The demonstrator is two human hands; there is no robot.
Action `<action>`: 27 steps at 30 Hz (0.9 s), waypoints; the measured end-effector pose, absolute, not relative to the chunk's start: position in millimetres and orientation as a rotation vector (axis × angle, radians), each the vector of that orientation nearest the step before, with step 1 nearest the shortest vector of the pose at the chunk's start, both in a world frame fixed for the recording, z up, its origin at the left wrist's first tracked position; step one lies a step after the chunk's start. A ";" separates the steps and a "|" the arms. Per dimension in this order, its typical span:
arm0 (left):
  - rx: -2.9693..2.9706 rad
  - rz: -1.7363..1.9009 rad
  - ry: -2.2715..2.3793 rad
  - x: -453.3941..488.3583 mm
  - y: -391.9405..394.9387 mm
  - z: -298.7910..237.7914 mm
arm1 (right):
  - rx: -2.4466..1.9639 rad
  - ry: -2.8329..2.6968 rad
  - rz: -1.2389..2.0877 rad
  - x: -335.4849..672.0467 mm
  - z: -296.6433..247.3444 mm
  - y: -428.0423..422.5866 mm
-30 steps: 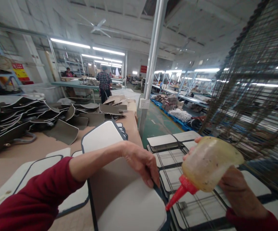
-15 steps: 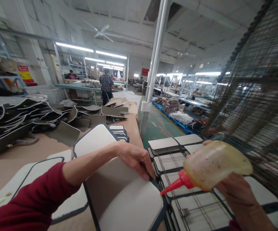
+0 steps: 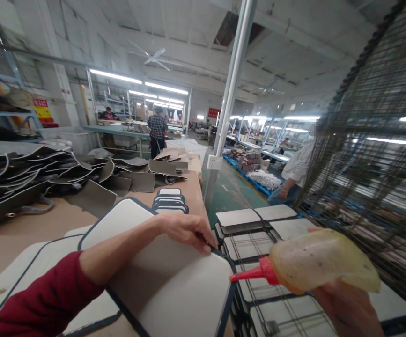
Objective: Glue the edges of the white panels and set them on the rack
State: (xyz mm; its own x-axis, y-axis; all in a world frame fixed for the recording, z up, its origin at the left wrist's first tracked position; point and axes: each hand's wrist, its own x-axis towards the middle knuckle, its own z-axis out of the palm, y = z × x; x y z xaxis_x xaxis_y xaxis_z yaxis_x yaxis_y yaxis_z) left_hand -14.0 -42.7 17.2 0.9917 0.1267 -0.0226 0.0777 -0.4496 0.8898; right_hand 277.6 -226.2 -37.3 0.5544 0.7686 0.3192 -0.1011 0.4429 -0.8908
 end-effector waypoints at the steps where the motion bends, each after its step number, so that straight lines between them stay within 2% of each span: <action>1: 2.045 0.061 0.158 -15.6 -42.4 16.4 | -0.973 -0.796 0.605 278.0 -39.8 -226.3; 27: 1.996 0.169 0.294 -38.6 -27.3 -3.6 | -0.920 -0.950 0.682 277.3 -44.3 -209.3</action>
